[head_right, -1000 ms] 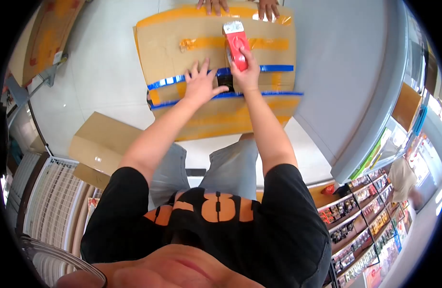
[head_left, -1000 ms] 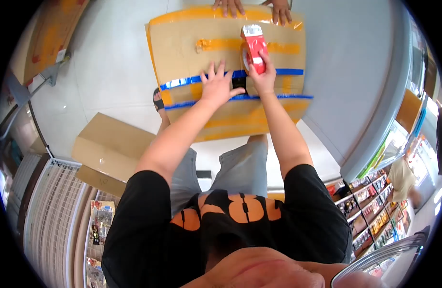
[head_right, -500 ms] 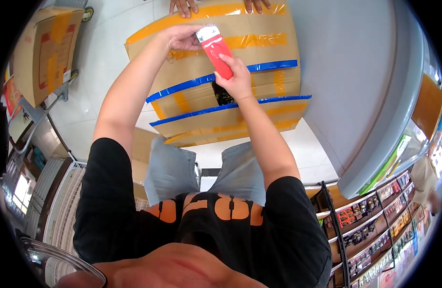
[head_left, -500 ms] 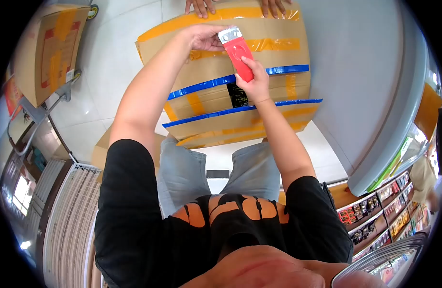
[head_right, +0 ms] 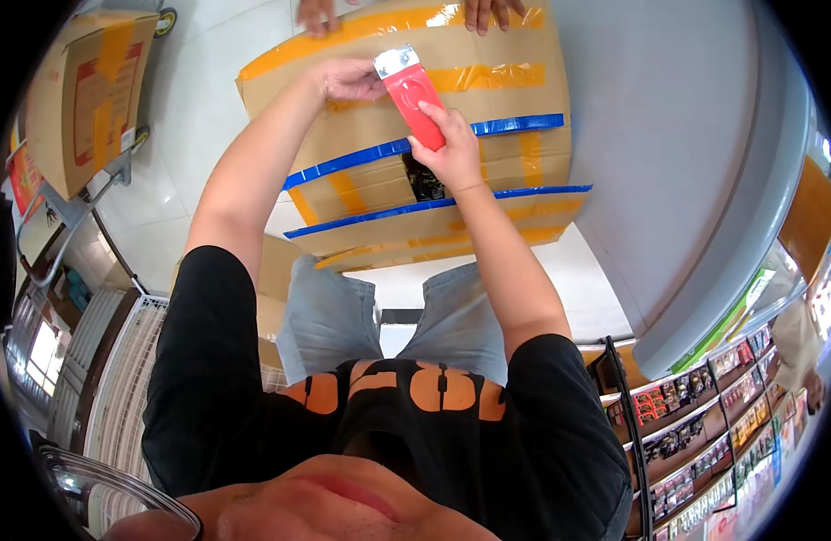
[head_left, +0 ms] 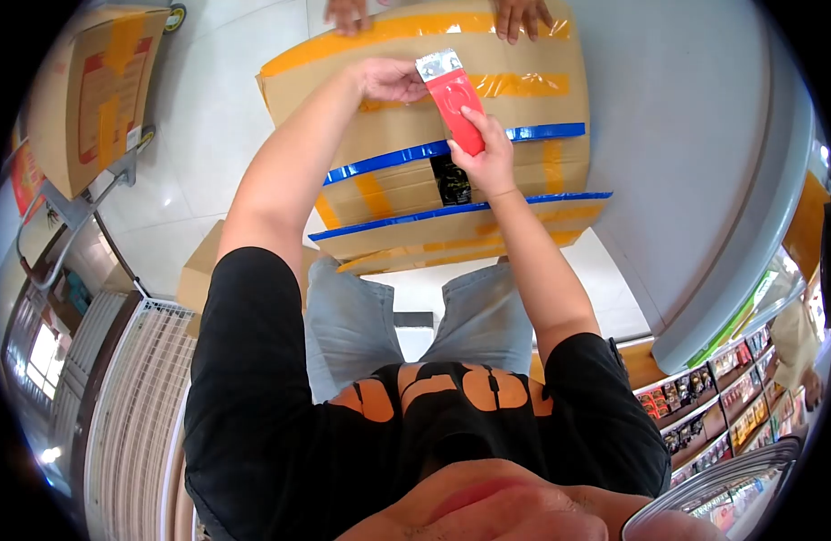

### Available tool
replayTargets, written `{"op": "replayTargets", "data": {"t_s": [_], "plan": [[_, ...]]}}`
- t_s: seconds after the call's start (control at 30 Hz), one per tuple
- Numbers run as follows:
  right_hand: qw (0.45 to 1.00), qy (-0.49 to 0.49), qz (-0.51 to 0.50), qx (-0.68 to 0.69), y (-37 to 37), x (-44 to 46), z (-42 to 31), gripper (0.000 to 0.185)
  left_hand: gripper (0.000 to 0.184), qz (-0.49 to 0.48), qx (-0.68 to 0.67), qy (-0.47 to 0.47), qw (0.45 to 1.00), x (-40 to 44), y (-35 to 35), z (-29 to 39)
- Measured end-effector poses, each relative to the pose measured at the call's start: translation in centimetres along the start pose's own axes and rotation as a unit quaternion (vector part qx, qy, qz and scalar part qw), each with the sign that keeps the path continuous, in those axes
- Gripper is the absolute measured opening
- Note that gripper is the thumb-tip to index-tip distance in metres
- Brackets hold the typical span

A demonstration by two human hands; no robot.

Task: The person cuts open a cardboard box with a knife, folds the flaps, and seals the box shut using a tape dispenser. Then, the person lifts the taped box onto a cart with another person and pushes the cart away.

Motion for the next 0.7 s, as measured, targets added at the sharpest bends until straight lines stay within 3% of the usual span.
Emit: {"op": "replayTargets", "data": {"t_s": [0.07, 0.13, 0.2, 0.4, 0.5, 0.57, 0.6, 0.67, 0.7], "plan": [[1.000, -0.001, 0.000, -0.006, -0.1, -0.1, -0.2, 0.062, 0.031, -0.025, 0.037, -0.021, 0.999, -0.3, -0.5, 0.8], [1.000, -0.002, 0.001, -0.009, -0.2, 0.0, -0.5, 0.062, 0.030, 0.012, 0.208, -0.040, 0.977, -0.8, -1.4, 2.1], [1.000, -0.010, -0.008, -0.019, -0.3, 0.6, -0.7, 0.061, 0.028, 0.031, 0.224, -0.030, 0.974, -0.3, -1.3, 2.6], [0.999, -0.041, -0.007, -0.017, -0.4, 2.6, -1.7, 0.062, 0.027, 0.012, 0.144, -0.029, 0.989, 0.0, -0.6, 4.4], [0.999, -0.038, -0.015, -0.026, -0.2, 3.2, -1.8, 0.063, 0.029, 0.073, 0.084, -0.047, 0.993, 0.4, -0.2, 4.7], [0.998, -0.053, -0.029, -0.032, -0.3, 2.3, -1.6, 0.062, 0.029, -0.059, -0.039, -0.009, 0.997, 0.2, -0.8, 3.8], [0.996, -0.065, -0.043, -0.038, -0.5, 2.1, -1.3, 0.062, 0.029, -0.058, -0.037, -0.008, 0.998, 0.3, -0.9, 3.5], [0.997, -0.059, -0.037, -0.031, -0.5, 2.2, -1.1, 0.062, 0.031, 0.053, 0.007, -0.088, 0.995, 0.7, -0.4, 2.7], [0.998, -0.054, -0.033, -0.024, -0.5, 2.2, -1.3, 0.062, 0.029, 0.073, -0.005, -0.077, 0.994, 1.2, 0.0, 2.5]]}}
Point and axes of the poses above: each hand's wrist, its own x-axis towards the middle knuckle, its own y-axis out of the back of the hand, z = x × y, the point moved 4 cm from there along x, towards the middle knuckle, and after that the axes turned 6 degrees about y, right-handed, at the moved point
